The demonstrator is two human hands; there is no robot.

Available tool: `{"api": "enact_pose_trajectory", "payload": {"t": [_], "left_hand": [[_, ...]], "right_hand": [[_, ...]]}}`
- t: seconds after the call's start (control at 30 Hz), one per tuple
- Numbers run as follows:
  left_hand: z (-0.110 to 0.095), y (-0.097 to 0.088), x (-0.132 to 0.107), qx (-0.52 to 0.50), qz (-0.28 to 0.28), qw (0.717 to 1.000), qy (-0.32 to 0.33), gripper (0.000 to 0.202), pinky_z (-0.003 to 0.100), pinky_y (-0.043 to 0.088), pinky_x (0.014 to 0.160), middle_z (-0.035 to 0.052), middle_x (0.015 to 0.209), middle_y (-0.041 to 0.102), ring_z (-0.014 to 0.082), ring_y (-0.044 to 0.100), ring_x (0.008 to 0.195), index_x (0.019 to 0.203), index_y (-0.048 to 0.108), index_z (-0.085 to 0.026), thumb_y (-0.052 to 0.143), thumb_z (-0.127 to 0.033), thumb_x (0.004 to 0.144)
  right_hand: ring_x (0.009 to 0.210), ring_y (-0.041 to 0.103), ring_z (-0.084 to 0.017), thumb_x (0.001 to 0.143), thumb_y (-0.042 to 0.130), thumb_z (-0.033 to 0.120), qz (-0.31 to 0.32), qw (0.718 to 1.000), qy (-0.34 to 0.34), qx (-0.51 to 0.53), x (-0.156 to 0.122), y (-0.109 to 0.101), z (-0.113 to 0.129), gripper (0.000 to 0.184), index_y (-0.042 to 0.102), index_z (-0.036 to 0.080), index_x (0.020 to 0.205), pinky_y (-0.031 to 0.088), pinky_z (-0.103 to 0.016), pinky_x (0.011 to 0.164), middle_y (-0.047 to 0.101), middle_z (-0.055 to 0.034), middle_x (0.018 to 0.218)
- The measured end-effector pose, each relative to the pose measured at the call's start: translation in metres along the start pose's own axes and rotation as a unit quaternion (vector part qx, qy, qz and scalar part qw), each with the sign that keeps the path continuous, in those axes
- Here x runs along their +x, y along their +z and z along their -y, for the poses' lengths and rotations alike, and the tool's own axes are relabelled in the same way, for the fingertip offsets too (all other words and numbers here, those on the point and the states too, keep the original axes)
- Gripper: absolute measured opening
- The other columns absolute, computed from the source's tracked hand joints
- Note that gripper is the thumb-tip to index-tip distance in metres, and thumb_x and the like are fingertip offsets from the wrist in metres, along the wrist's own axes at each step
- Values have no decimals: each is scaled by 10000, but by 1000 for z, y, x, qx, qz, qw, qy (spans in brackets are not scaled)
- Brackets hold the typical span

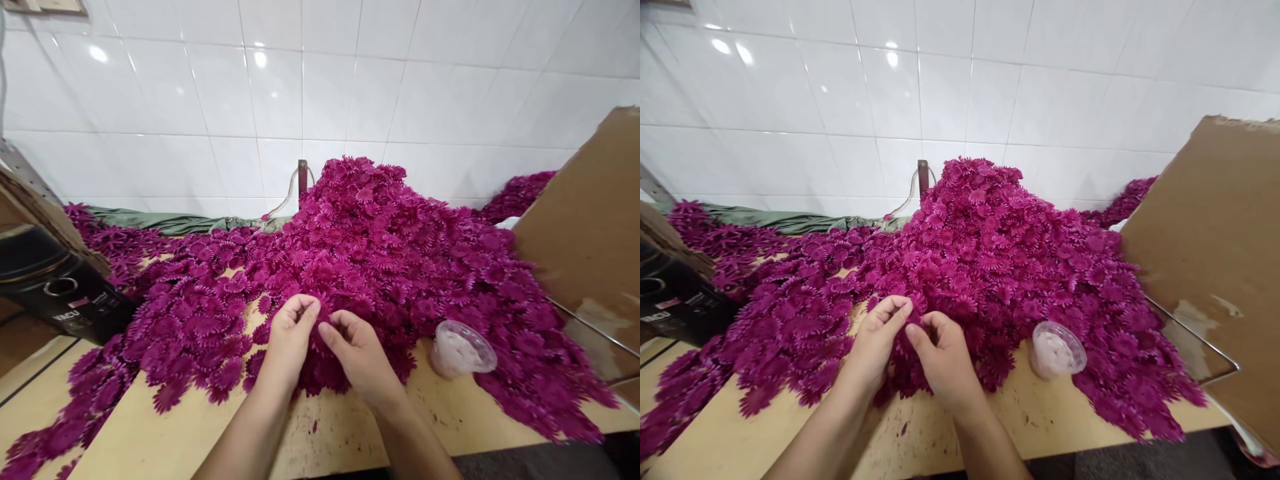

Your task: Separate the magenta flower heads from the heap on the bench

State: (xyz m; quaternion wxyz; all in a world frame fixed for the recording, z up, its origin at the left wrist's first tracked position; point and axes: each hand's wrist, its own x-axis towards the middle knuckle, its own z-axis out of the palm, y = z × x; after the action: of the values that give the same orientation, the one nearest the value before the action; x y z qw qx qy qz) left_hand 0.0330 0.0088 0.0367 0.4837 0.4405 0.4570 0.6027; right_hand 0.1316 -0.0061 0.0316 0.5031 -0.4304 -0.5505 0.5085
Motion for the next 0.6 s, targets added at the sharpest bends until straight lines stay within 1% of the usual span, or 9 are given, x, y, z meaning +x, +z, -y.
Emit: {"api": "enact_pose_trajectory", "payload": {"t": [0.1,0.17,0.23,0.27,0.37,0.4,0.47,0.53,0.6], "left_hand": [[-8,-10,10,-97,-58,993,-46,139,186,392,507,-54,567,520,65,474,499,654,526,-158,613,-262,622],[-18,-20,21,-155,-123,979,-59,142,187,397,504,-45,590,538,71,508,514,674,514,-162,592,-275,638],[-26,-29,30,-156,-188,970,-3,131,177,391,506,-46,615,542,73,534,550,707,516,-170,580,-269,649],[-28,-31,33,-112,-173,978,21,138,195,415,545,-29,663,570,90,561,609,736,530,-171,583,-264,649],[-23,-31,34,73,-55,995,47,240,293,456,731,43,869,609,161,580,841,867,567,-164,591,-174,628],[-19,-29,32,126,-37,989,62,278,316,448,779,64,947,592,177,562,909,898,571,-166,581,-142,621],[-12,-24,24,202,-41,971,121,293,337,437,820,84,1068,537,192,530,974,924,580,-176,553,-125,636],[-9,-19,12,247,-25,954,168,224,335,437,822,75,1026,554,185,540,936,901,599,-184,524,-159,692],[-10,-14,-1,270,43,946,174,159,317,445,802,50,894,605,169,565,856,857,617,-194,507,-215,744]], "right_hand": [[544,397,-85,727,534,316,42,999,9,-5,-16,6,3,154,537,162,721,350,-212,520,474,28,617],[527,393,-86,712,537,290,61,998,18,-20,-25,7,4,131,553,160,705,340,-211,499,472,26,587],[516,395,-88,691,549,288,62,997,31,-24,-29,3,3,129,562,160,680,338,-211,485,474,24,563],[511,395,-89,680,557,301,50,998,38,-20,-28,0,2,141,569,161,682,339,-212,480,478,23,558],[498,386,-90,657,574,378,-14,999,48,-12,-19,-10,1,223,577,157,689,338,-217,471,481,24,548],[497,382,-91,657,572,402,-38,998,42,-23,-15,-13,1,248,570,155,678,336,-219,472,476,24,543],[495,373,-92,679,550,428,-81,994,19,-75,-8,-18,2,274,547,156,641,330,-223,476,458,28,530],[489,352,-91,716,512,430,-112,983,-10,-144,-4,-21,4,296,500,166,581,309,-225,472,415,38,504],[477,325,-86,741,480,436,-130,974,-29,-185,-2,-22,4,345,419,180,519,282,-223,458,357,49,480]]}}
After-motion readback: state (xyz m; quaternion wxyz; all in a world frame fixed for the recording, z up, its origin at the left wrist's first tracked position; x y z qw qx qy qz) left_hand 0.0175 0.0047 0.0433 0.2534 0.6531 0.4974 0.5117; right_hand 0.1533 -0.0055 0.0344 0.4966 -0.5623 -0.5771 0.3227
